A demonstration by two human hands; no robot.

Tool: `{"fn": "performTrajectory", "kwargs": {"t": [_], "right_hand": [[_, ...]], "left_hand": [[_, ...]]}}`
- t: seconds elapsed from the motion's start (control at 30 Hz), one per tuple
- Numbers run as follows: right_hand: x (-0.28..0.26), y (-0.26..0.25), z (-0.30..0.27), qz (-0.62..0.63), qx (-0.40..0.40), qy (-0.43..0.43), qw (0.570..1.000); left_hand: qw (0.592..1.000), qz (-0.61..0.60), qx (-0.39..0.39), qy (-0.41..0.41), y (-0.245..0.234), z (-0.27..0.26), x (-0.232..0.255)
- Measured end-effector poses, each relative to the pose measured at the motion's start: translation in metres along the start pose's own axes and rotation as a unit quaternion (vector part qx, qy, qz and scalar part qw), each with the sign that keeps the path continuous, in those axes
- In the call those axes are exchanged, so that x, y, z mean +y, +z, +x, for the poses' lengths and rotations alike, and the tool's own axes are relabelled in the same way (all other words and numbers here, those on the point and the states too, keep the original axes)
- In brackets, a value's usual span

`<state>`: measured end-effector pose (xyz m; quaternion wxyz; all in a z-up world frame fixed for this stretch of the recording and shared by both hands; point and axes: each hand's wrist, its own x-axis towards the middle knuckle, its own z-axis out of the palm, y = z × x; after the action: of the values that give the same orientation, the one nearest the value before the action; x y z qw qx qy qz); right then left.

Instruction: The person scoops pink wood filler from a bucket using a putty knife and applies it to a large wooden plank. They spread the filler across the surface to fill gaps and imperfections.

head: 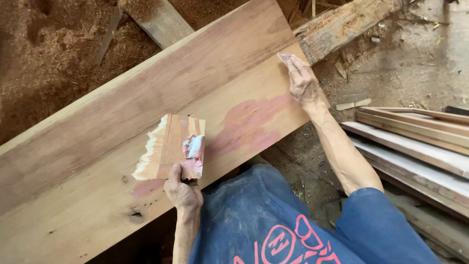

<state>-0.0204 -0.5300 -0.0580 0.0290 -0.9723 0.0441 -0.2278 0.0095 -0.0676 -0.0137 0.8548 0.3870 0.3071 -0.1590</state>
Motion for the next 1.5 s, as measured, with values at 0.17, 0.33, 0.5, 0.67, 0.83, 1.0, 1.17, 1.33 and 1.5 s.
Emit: {"fn": "performTrajectory", "kwargs": {"t": [0.17, 0.33, 0.5, 0.67, 0.83, 1.0, 1.17, 1.33, 1.5], "right_hand": [[0.014, -0.004, -0.025, -0.059, -0.089, -0.045, 0.993], [0.033, -0.013, -0.012, -0.049, -0.117, -0.033, 0.991], [0.036, -0.015, 0.011, -0.046, -0.125, -0.083, 0.988], [0.034, -0.024, 0.021, 0.0, -0.128, -0.107, 0.986], [0.047, -0.009, 0.03, -0.025, -0.108, -0.129, 0.985], [0.048, -0.012, 0.027, -0.008, -0.133, -0.113, 0.985], [0.026, 0.009, 0.021, -0.057, -0.088, -0.14, 0.985], [0.003, 0.014, 0.024, -0.004, -0.105, -0.113, 0.988], [-0.025, 0.003, 0.023, 0.021, -0.082, -0.114, 0.99]], "left_hand": [[1.0, -0.002, 0.02, -0.005, 0.049, -0.016, -0.034], [1.0, 0.0, 0.026, -0.008, 0.072, -0.02, -0.047], [0.999, 0.012, 0.031, -0.008, 0.089, -0.021, -0.057], [0.999, -0.01, 0.034, -0.008, 0.102, -0.017, -0.065], [1.0, 0.0, 0.027, -0.011, 0.103, -0.017, -0.071], [0.999, -0.011, 0.047, -0.002, 0.111, -0.013, -0.066], [0.999, -0.003, 0.053, -0.007, 0.109, -0.012, -0.063], [0.998, -0.017, 0.056, -0.006, 0.108, -0.009, -0.064], [0.997, -0.013, 0.071, -0.016, 0.101, -0.007, -0.062]]}}
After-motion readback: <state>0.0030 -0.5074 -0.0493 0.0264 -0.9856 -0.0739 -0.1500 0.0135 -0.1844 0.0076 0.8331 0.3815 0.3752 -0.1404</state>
